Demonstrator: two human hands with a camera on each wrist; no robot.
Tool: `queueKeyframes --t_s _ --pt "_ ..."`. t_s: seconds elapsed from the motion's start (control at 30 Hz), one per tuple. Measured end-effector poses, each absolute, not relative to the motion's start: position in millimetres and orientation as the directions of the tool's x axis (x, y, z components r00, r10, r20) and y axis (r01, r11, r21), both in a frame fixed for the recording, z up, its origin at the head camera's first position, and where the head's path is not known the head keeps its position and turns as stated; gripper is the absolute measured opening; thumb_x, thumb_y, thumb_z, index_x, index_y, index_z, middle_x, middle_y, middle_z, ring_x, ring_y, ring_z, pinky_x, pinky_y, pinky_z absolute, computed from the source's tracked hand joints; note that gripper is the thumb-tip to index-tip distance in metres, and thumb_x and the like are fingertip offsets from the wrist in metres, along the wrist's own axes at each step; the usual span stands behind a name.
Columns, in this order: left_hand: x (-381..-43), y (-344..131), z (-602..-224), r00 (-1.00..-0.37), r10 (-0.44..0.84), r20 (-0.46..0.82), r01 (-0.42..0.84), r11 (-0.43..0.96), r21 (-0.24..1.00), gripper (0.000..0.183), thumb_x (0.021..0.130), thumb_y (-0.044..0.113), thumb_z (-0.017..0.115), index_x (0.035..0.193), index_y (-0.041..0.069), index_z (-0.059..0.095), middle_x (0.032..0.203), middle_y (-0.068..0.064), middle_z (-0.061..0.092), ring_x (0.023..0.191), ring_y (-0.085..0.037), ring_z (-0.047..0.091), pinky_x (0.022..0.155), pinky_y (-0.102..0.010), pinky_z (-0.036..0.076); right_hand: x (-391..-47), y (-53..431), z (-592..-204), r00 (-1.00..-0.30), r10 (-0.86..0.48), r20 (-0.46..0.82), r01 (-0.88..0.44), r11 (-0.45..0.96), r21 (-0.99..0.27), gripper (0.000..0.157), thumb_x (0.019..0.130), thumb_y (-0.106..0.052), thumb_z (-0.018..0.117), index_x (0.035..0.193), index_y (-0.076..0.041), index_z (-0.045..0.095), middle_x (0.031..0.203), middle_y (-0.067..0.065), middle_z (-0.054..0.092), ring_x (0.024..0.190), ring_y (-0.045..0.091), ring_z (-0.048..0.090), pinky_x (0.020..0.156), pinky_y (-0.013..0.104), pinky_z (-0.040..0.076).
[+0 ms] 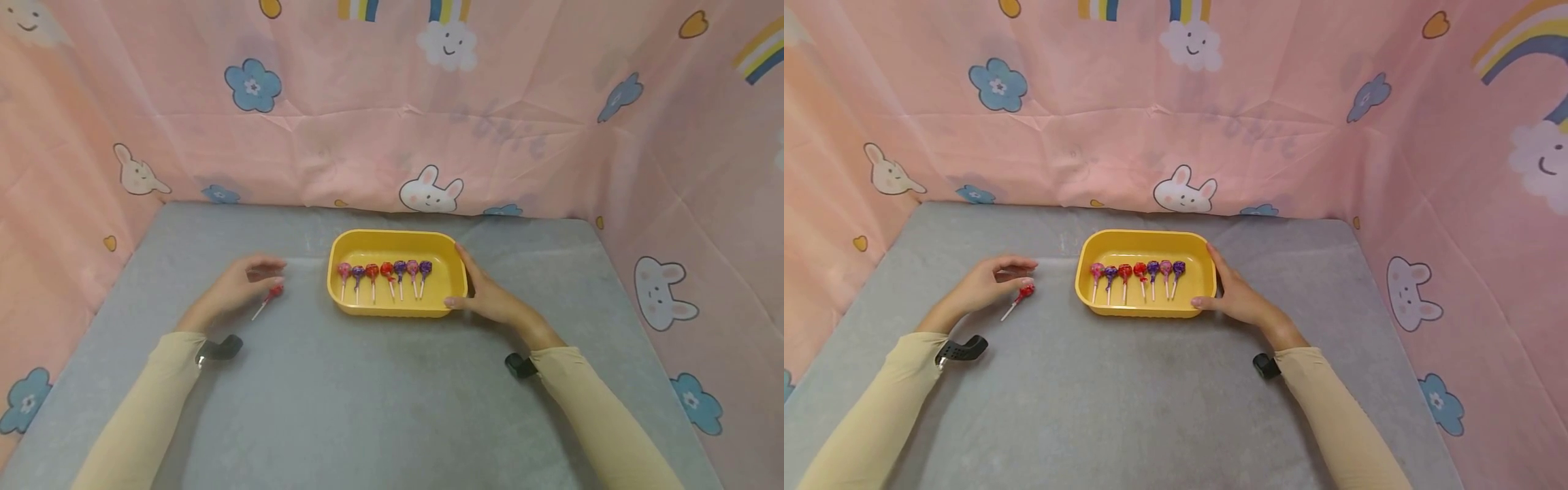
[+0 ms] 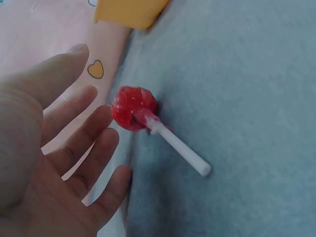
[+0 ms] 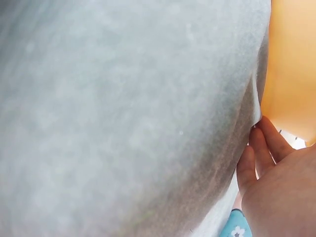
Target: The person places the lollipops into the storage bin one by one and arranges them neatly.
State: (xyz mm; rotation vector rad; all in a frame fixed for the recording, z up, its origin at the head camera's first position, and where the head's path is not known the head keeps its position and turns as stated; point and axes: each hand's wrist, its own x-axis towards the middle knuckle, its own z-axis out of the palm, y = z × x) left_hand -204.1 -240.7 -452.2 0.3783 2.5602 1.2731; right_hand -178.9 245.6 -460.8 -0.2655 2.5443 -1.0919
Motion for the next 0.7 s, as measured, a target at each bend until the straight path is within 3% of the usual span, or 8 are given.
queueKeyframes --t_s 0.7 --pt "-202 -255 -476 -0.932 0.354 -0.082 0.165 0.613 0.772 0.048 0.087 0.039 0.075 0.128 0.015 0.064 0.136 -0.009 0.061 0.132 -0.030 0.052 0.113 -0.052 0.038 -177 244 -460 -0.920 -0.307 -0.244 -0.031 0.678 -0.734 0.114 0.086 -0.043 0.075 0.157 -0.036 -0.014 0.169 0.006 -0.006 0.156 0.035 0.002 0.123 0.063 0.009"
